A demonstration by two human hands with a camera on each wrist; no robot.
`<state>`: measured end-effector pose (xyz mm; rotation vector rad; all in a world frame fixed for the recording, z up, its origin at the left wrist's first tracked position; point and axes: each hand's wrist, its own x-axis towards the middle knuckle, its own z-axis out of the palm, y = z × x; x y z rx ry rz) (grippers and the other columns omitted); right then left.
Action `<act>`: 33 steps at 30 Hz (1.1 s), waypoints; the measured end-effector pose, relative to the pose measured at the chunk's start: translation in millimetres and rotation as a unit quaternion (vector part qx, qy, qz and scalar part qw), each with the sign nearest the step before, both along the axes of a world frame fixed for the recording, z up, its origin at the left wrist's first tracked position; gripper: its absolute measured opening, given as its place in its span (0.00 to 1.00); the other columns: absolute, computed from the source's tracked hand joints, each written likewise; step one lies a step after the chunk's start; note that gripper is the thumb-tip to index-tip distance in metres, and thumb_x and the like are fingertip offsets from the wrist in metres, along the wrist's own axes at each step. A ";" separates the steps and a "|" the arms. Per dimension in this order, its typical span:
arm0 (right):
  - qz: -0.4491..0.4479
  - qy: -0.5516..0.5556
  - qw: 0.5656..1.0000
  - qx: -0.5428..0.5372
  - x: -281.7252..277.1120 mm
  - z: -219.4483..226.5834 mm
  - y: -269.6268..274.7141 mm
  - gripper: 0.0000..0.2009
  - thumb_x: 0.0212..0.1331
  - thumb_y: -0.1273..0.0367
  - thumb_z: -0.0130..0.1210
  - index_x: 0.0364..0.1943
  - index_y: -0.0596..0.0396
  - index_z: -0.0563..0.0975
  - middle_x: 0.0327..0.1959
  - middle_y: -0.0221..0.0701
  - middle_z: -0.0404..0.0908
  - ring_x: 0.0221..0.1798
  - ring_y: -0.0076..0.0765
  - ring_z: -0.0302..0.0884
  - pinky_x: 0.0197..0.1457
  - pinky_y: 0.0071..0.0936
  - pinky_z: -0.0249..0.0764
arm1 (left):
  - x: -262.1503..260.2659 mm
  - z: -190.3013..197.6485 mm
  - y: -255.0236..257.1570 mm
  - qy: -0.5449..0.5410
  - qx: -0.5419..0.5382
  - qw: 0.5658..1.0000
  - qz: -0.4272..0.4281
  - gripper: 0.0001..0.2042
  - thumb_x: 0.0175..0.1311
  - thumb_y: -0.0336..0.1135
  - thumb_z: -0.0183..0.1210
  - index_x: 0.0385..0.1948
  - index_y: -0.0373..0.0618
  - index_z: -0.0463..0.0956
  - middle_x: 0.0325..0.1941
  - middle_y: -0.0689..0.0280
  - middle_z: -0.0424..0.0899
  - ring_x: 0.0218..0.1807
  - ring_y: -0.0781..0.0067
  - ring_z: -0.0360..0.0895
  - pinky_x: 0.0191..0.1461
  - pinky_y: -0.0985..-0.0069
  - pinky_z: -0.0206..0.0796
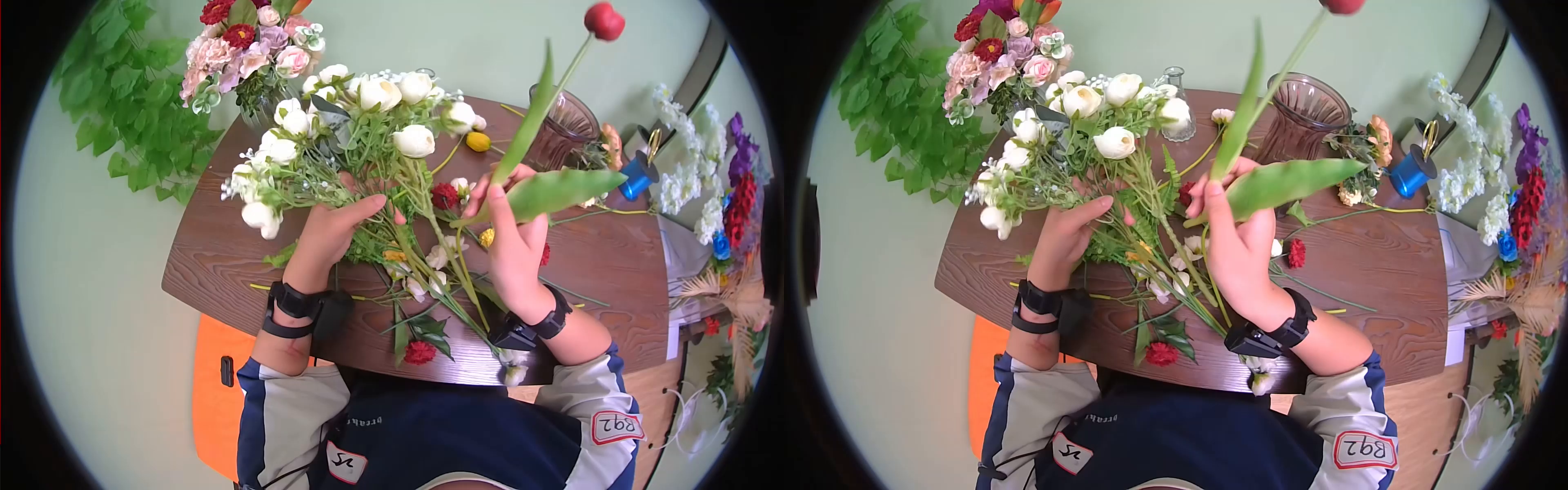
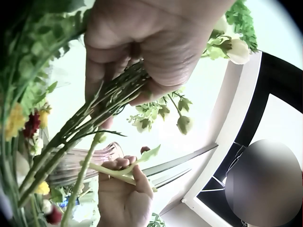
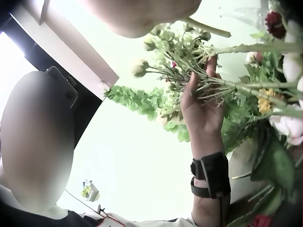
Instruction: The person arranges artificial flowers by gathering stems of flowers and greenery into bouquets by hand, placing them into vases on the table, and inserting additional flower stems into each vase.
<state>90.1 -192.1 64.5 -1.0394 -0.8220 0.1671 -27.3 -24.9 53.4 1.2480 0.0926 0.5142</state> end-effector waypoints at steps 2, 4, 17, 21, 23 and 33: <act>0.039 0.011 0.999 0.009 -3.0 -3.9 -2.9 0.08 0.63 0.77 0.42 0.45 0.62 0.65 0.35 0.32 0.73 0.35 0.22 0.71 0.39 0.18 0.69 | 1.2 -1.3 -3.3 -0.022 -0.045 0.999 -0.016 0.19 0.55 0.24 0.56 0.51 0.36 0.66 0.45 0.58 0.76 0.38 0.64 0.78 0.46 0.71 0.69; 0.110 -0.016 0.993 -0.030 -11.5 -9.9 -1.7 0.09 0.63 0.78 0.42 0.46 0.63 0.64 0.35 0.35 0.74 0.32 0.24 0.74 0.36 0.17 0.73 | 3.5 -6.3 -5.4 -0.053 -0.056 0.995 -0.070 0.21 0.54 0.23 0.57 0.53 0.36 0.65 0.47 0.59 0.76 0.39 0.66 0.78 0.46 0.72 0.69; 0.128 0.085 0.978 -0.142 2.9 -35.4 9.3 0.07 0.57 0.75 0.50 0.40 0.60 0.71 0.38 0.29 0.73 0.42 0.29 0.70 0.52 0.23 0.62 | 8.3 -11.3 -3.7 0.005 -0.091 0.994 -0.063 0.22 0.54 0.20 0.56 0.53 0.34 0.63 0.43 0.59 0.76 0.36 0.67 0.78 0.43 0.71 0.71; 0.300 0.272 0.907 -0.120 1.6 0.7 3.6 0.05 0.60 0.74 0.50 0.39 0.58 0.72 0.35 0.29 0.76 0.40 0.24 0.73 0.46 0.23 0.67 | 13.2 -23.4 0.4 -0.036 -0.104 0.984 -0.141 0.24 0.56 0.21 0.55 0.57 0.36 0.61 0.45 0.58 0.76 0.39 0.69 0.76 0.46 0.73 0.70; 0.280 0.179 0.932 -0.143 6.2 -0.5 3.2 0.05 0.60 0.74 0.50 0.39 0.58 0.72 0.34 0.29 0.76 0.38 0.24 0.73 0.44 0.22 0.68 | 14.5 -22.1 -2.8 -0.023 -0.084 0.984 -0.157 0.26 0.55 0.23 0.57 0.57 0.35 0.60 0.44 0.59 0.75 0.39 0.68 0.76 0.46 0.73 0.69; -0.311 -0.411 0.846 -0.141 20.7 22.3 -10.8 0.12 0.49 0.85 0.48 0.39 0.64 0.70 0.38 0.45 0.71 0.48 0.53 0.67 0.51 0.38 0.65 | 5.1 -13.1 1.0 -0.143 -0.061 0.988 -0.006 0.15 0.57 0.24 0.54 0.47 0.43 0.66 0.40 0.58 0.75 0.30 0.70 0.70 0.36 0.73 0.61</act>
